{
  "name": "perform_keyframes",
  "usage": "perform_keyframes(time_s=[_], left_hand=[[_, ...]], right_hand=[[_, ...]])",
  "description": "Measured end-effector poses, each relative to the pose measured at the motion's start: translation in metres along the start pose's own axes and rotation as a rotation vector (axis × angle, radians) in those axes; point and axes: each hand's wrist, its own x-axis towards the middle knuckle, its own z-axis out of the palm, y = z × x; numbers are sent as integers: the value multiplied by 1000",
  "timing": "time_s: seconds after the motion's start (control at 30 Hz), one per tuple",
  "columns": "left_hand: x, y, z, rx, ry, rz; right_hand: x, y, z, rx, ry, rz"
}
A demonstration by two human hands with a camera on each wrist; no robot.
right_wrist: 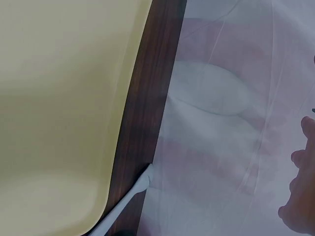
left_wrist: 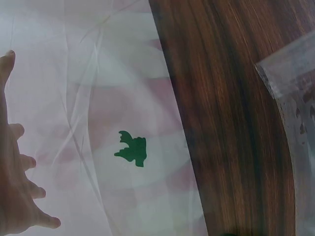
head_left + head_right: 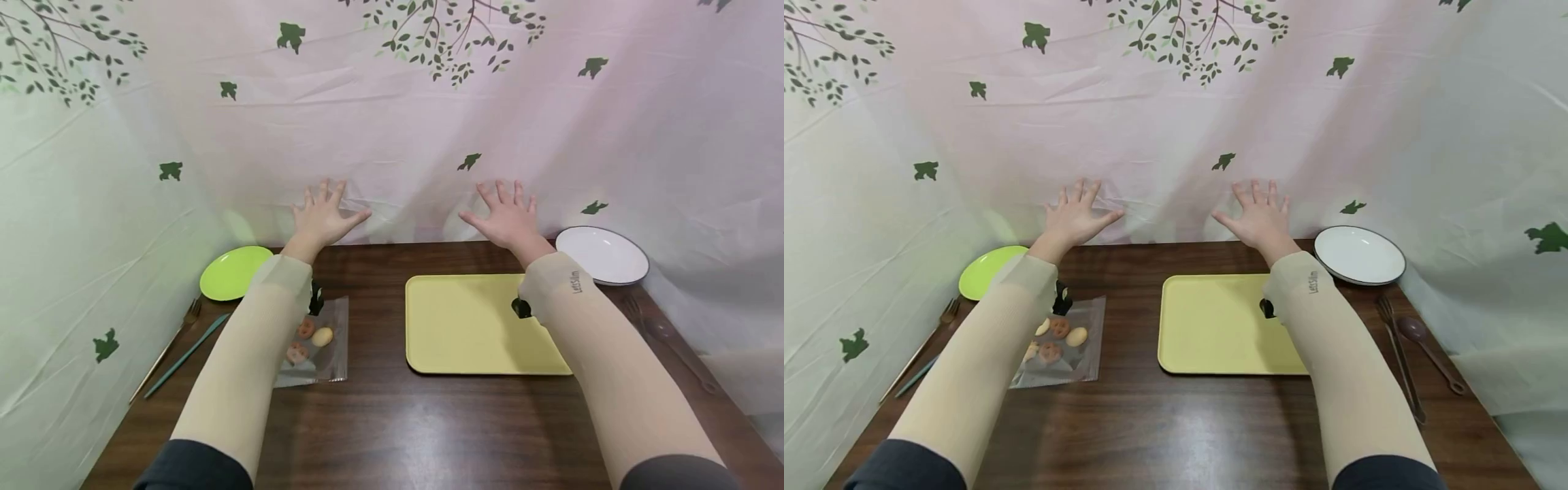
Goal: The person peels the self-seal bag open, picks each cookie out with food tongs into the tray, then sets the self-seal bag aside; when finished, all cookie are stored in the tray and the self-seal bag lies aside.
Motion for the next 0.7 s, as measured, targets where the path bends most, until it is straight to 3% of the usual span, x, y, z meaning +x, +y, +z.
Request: perform_keyframes(time_s=[0.53, 0.7], left_hand=[[2, -15, -2, 32, 2, -17], [1, -16, 1, 48, -18, 25]], right_hand=[[10, -10, 7, 12, 18, -38], [8, -10, 6, 21, 21, -37]])
